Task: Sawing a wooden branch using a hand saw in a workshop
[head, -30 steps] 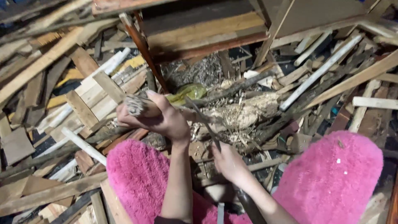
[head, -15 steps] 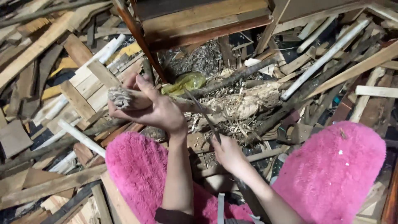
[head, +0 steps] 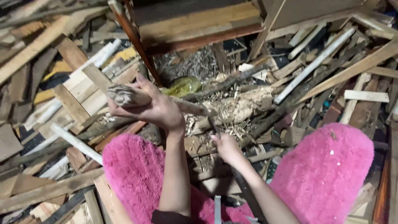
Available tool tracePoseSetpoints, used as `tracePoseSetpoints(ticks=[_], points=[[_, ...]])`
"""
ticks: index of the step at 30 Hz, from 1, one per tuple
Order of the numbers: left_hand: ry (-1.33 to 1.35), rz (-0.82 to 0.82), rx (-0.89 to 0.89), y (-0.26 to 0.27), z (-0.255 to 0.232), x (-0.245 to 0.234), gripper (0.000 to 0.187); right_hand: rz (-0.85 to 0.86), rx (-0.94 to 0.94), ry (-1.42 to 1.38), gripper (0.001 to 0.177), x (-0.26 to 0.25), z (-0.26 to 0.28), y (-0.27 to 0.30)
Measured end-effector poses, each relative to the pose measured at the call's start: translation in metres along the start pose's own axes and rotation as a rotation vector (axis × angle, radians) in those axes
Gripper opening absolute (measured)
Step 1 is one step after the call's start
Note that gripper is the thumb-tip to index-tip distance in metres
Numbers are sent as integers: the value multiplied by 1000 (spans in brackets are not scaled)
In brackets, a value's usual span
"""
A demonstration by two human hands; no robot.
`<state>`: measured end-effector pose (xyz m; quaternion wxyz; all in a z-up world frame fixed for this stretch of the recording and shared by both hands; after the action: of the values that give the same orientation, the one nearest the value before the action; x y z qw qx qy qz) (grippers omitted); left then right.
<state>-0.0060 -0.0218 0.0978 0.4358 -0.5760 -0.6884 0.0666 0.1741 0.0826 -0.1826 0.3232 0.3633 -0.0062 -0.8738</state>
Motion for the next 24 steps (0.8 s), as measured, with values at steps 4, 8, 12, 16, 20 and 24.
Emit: tracePoseSetpoints(ticks=[4,8,12,16,20,24], points=[[39,55,35,0,-3,5,41,91,201,18,46,32,-70,-31],[65,70,-1,-4,8,4,47,96,50,-84,46,-4,37,18],[171,70,-47,-6,39,-3,52,73,-8,-167,37,12,3,-2],[272,45,-61,1,66,-2,59,73,216,39,48,30,-74,-32],[347,68,-89,3,85,-7,68,96,132,-166,43,22,-12,-4],[197,288,-36,-14,40,-2,37,103,48,-240,38,26,-9,-8]])
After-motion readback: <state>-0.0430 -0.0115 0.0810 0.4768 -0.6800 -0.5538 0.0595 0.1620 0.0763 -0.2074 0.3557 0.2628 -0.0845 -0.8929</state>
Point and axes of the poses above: each hand's wrist, its own y-axis away from the middle knuckle, its own x-axis out of the palm, z = x × y, the point moved 9 cm from there along -y, towards the middle knuckle, and after that the axes turned 7 degrees about y, right-handed, at the moved point
